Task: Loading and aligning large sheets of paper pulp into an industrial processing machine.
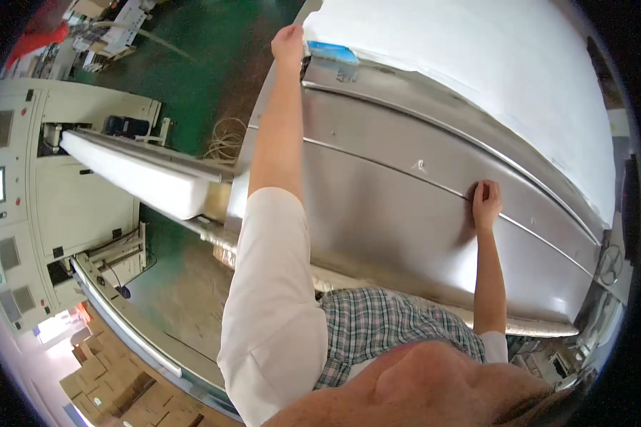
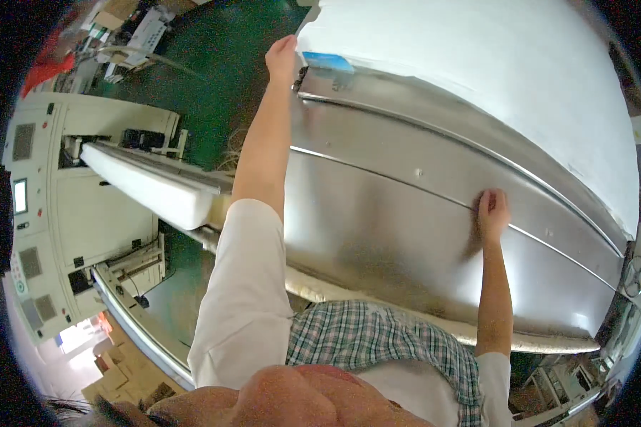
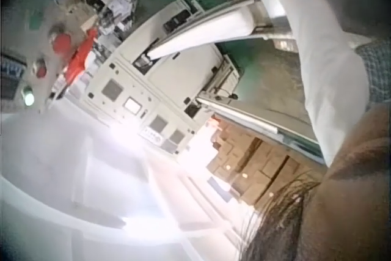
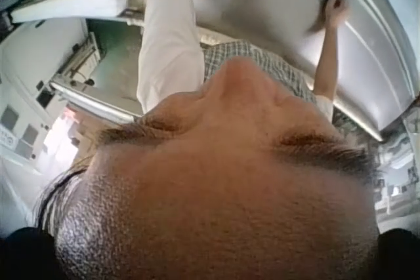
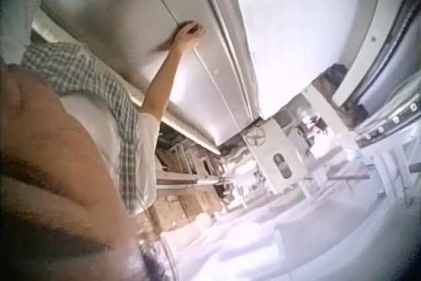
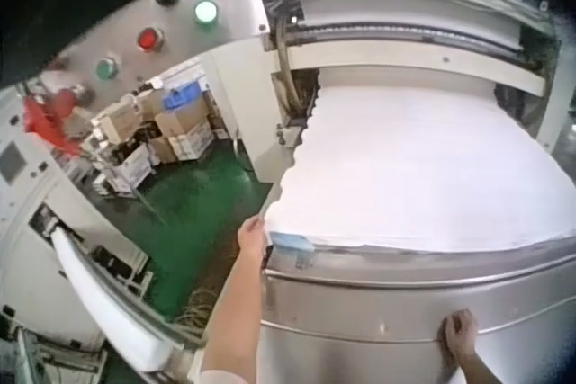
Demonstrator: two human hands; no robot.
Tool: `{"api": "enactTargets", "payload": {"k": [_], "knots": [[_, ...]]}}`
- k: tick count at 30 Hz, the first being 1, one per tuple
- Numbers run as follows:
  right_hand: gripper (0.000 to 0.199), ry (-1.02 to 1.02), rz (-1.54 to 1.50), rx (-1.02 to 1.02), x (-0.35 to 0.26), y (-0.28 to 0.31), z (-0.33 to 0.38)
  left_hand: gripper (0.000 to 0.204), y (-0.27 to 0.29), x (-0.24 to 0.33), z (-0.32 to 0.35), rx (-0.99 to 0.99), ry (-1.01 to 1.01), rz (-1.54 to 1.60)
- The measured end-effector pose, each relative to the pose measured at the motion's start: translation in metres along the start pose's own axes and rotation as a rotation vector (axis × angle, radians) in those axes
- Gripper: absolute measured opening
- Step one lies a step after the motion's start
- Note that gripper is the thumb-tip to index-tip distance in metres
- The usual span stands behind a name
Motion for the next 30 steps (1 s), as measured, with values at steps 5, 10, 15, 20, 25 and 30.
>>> {"api": "enactTargets", "payload": {"k": [5,10,15,20,25,30], "knots": [[0.010,0.041,0.103,-0.001,0.005,-0.003,-0.002,0.029,-0.049,-0.023,-0.032,-0.013,0.243,0.477],[0.007,0.024,0.086,-0.018,-0.007,-0.003,-0.007,0.022,-0.054,-0.032,-0.045,-0.147,0.275,0.466],[0.007,0.062,0.040,0.003,-0.007,-0.002,-0.010,0.017,-0.048,-0.034,-0.043,-0.218,0.372,0.517],[0.008,0.041,0.061,-0.018,-0.002,-0.005,-0.008,0.019,-0.041,-0.042,-0.037,-0.330,0.584,0.640],[0.008,0.013,0.020,-0.034,-0.005,-0.004,-0.008,0.028,-0.024,-0.029,-0.038,-0.439,0.463,0.357],[0.006,0.083,0.093,0.041,0.005,0.002,-0.008,0.057,-0.081,0.048,-0.016,-0.925,-0.083,-0.636]]}}
Point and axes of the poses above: each hand's wrist, its own z-axis away from the middle knuckle, its own y-axis out of the back of the hand, x = y × z, the point moved 3 cm from there along -z, towards the middle knuckle, and after that the axes turned 14 degrees about z, right-handed, at the moved point
